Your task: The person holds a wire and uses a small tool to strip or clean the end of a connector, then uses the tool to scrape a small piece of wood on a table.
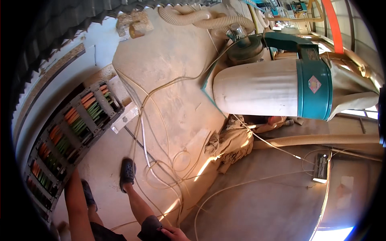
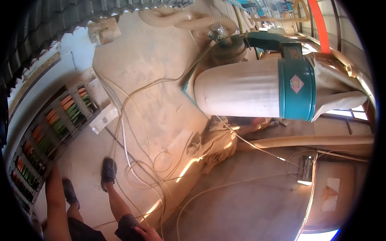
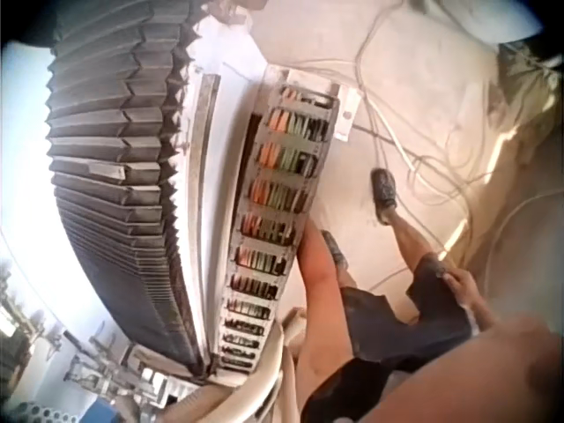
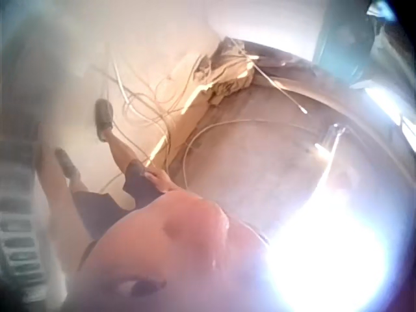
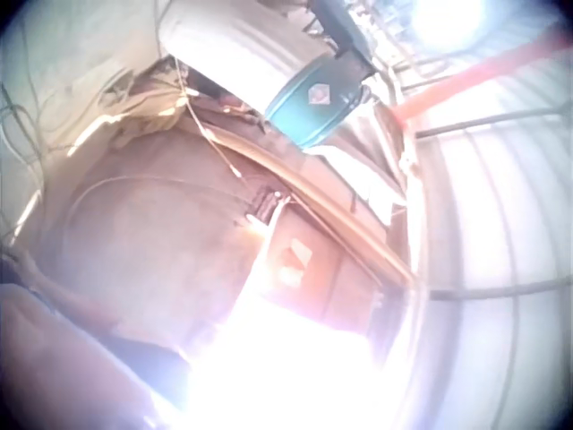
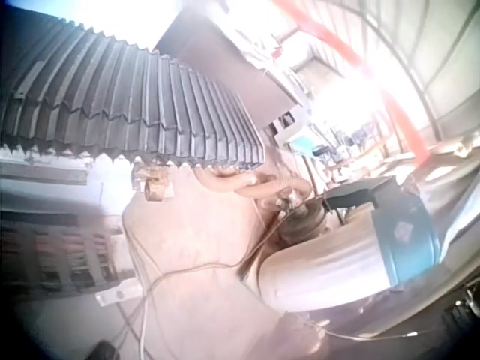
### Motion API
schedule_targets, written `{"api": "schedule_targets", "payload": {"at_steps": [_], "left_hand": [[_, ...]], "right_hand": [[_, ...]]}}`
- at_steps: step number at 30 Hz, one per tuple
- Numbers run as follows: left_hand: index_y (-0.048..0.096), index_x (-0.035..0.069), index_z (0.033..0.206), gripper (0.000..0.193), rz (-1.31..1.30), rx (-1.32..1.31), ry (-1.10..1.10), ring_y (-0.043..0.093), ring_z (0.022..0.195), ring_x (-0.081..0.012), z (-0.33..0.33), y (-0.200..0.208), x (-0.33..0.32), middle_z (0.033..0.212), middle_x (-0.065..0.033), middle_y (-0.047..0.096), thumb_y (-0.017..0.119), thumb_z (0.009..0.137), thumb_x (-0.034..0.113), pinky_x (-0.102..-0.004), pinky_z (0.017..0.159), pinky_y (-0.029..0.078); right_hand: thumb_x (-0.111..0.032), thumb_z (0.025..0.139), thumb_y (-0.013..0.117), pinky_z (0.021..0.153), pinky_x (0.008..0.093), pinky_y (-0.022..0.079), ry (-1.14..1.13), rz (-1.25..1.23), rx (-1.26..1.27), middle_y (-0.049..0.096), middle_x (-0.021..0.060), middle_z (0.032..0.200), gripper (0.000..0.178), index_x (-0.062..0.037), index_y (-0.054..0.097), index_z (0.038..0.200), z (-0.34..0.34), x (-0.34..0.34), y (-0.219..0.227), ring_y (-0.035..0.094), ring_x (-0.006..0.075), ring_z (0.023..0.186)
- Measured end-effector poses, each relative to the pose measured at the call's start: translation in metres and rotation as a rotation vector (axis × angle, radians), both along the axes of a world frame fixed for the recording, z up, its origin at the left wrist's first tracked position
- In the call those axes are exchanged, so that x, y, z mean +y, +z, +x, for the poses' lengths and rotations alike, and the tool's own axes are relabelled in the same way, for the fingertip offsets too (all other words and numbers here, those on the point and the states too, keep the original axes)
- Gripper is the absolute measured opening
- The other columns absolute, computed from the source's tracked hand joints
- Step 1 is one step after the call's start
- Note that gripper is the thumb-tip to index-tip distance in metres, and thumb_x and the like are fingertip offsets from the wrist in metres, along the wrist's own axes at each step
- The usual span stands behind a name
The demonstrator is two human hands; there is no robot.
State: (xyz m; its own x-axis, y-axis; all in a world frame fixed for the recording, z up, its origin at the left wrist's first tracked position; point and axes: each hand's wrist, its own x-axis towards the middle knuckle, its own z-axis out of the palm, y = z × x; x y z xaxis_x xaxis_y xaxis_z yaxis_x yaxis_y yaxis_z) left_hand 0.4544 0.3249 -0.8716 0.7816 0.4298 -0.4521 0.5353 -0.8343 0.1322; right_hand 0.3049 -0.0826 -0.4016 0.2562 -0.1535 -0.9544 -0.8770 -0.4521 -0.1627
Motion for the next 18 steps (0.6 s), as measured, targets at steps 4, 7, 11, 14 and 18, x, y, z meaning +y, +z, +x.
{"api": "schedule_targets", "payload": {"at_steps": [4,7,11,14,18], "left_hand": [[0.066,-0.005,0.108,0.032,-0.007,0.006,0.015,0.063,0.101,-0.0462,-0.009,-0.003,0.003,0.105,-0.0282,0.067,0.046,0.1,0.018,-0.0485,0.097,0.047],[0.066,-0.005,0.108,0.032,-0.01,0.004,0.02,0.063,0.101,-0.0463,-0.016,-0.004,0.005,0.105,-0.0282,0.067,0.046,0.1,0.018,-0.0487,0.097,0.048],[0.066,-0.005,0.109,0.031,-0.016,-0.003,0.015,0.063,0.1,-0.0465,-0.03,-0.009,0.008,0.104,-0.0282,0.067,0.046,0.1,0.018,-0.0488,0.097,0.048],[0.066,-0.005,0.109,0.031,-0.024,-0.002,0.006,0.063,0.1,-0.0466,-0.035,-0.011,0.006,0.104,-0.0282,0.067,0.046,0.1,0.017,-0.0489,0.097,0.048],[0.066,-0.005,0.109,0.031,-0.067,0.0,-0.023,0.063,0.1,-0.0468,-0.046,-0.016,-0.001,0.104,-0.0282,0.067,0.046,0.1,0.017,-0.0491,0.097,0.048]], "right_hand": [[-0.023,0.099,0.06,0.092,0.0356,0.049,-0.007,-0.011,-0.069,0.073,0.0133,0.107,0.028,-0.0036,0.07,0.116,-0.032,-0.002,-0.016,0.065,0.0198,0.101],[-0.023,0.099,0.06,0.091,0.0358,0.05,-0.019,0.002,-0.1,0.073,0.0135,0.105,0.028,-0.0029,0.07,0.116,-0.04,-0.002,-0.018,0.066,0.0198,0.099],[-0.024,0.099,0.061,0.089,0.0363,0.05,-0.033,-0.012,-0.09,0.073,0.0147,0.106,0.03,-0.0019,0.069,0.116,-0.05,0.002,-0.017,0.066,0.0206,0.099],[-0.027,0.099,0.061,0.089,0.0373,0.051,0.019,-0.055,-0.095,0.072,0.0166,0.106,0.032,-0.0015,0.068,0.117,-0.058,-0.001,-0.017,0.066,0.0232,0.1],[-0.027,0.099,0.06,0.091,0.0384,0.05,0.05,-0.053,-0.149,0.071,0.0186,0.109,0.035,-0.0026,0.065,0.123,-0.069,-0.006,-0.017,0.067,0.0262,0.103]]}}
